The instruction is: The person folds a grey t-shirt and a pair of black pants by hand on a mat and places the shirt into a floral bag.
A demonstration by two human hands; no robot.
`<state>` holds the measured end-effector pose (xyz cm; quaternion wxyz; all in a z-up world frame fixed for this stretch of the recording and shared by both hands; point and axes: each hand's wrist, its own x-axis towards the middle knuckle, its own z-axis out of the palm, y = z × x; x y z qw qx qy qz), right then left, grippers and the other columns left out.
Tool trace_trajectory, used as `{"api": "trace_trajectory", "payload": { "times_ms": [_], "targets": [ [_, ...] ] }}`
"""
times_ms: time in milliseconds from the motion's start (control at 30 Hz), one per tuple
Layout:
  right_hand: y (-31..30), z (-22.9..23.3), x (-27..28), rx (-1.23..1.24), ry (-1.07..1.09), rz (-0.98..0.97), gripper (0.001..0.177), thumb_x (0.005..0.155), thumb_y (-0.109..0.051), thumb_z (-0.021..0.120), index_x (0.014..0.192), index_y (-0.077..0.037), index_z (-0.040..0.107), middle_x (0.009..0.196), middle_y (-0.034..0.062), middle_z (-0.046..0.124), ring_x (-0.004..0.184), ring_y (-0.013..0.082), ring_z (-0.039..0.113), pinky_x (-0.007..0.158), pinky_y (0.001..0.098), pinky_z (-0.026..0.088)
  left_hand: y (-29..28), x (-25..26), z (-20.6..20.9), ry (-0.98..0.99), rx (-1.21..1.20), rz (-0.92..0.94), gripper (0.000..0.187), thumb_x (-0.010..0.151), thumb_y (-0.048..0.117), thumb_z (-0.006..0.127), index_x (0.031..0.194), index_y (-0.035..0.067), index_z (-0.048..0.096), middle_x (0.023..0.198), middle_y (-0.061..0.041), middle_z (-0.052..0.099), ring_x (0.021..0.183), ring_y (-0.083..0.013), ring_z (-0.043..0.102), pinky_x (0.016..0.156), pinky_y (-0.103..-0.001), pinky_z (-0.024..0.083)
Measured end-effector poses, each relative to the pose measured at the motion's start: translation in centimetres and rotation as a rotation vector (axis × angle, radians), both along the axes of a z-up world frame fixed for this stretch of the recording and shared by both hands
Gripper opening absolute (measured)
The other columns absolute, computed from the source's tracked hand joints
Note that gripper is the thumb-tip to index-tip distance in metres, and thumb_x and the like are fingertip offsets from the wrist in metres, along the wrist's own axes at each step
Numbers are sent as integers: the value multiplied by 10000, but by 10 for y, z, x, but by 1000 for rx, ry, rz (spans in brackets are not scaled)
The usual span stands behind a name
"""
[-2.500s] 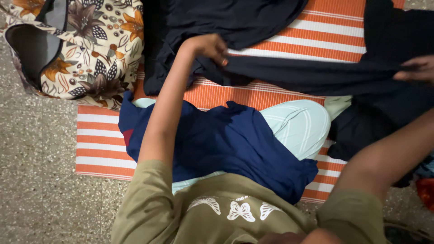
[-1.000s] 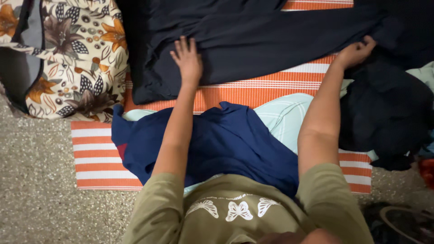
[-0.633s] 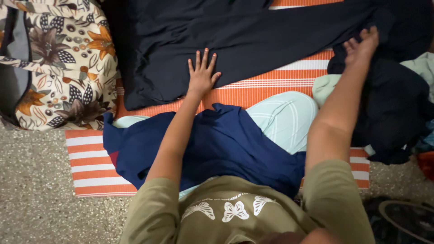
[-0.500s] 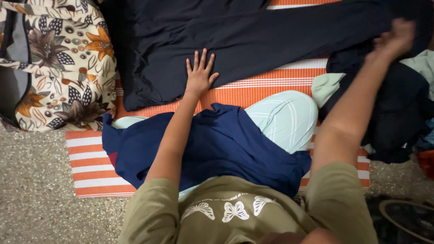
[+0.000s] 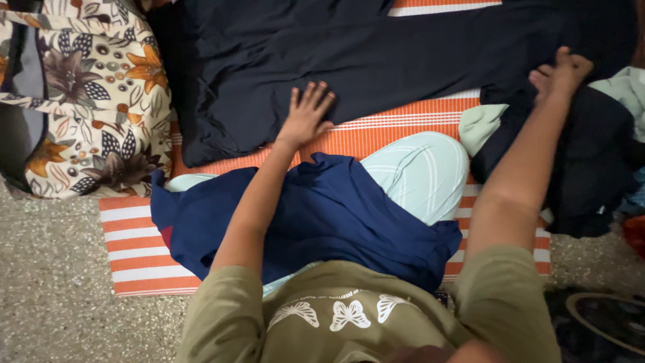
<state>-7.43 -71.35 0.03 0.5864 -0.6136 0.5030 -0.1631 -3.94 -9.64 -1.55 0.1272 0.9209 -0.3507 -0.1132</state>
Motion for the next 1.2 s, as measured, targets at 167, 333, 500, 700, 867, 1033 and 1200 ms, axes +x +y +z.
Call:
{"api": "trace_trajectory", "payload": {
  "times_ms": [167,333,500,700,867,1033,1200],
  "targets": [
    [11,-10,17,-65,-131,96,634,1050,-409,658,1569,-200,360,1487,155,506,1314,349,494,1017,549,448,-14,-18,19,101,80,-141,703,960,389,559,1599,207,329,1691,-28,226,1564,-308,159,1233,-631,114],
    [-18,4,22,-89,-449,205,678,1081,-444,582,1675,-208,357,1757,115,304,1611,330,148,1232,637,63,-3,-7,2,-48,26,-194,693,939,16,494,1605,179,391,1658,2,371,1546,-259,278,1244,-548,190],
    [-72,12,3,-58,-836,311,665,1056,-345,585,1646,-68,454,1748,160,329,1617,332,195,1327,526,122,9,-5,8,-79,-155,-290,634,947,42,507,1577,77,447,1620,-61,485,1549,-275,355,1294,-481,227],
    [-67,2,-41,-467,128,-92,617,922,-94,602,1529,-57,501,1599,193,388,1432,365,356,1143,488,360,-4,-21,6,-1,-127,-405,568,1008,337,546,1512,86,474,1603,-107,427,1512,-326,323,1236,-531,215],
    [21,-8,10,-1204,252,140,597,832,58,656,1413,-53,577,1477,217,456,1330,381,479,1088,469,482,-18,-25,-14,-29,-144,-176,572,1071,404,510,1546,88,473,1652,-108,351,1533,-323,293,1244,-541,209],
    [213,-29,100,-1277,-357,720,409,840,19,622,1248,36,616,1245,266,604,1183,467,540,1016,549,389,-5,-12,-31,-94,-37,297,566,1045,376,527,1530,90,467,1662,-104,285,1543,-334,225,1226,-638,145],
    [460,-28,74,-1158,-301,1226,490,930,-209,675,1369,-10,589,1507,245,516,1386,450,445,1108,544,367,34,4,-40,-122,39,591,551,1064,373,492,1558,134,436,1693,-86,231,1564,-373,164,1213,-708,105]
  ]
}}
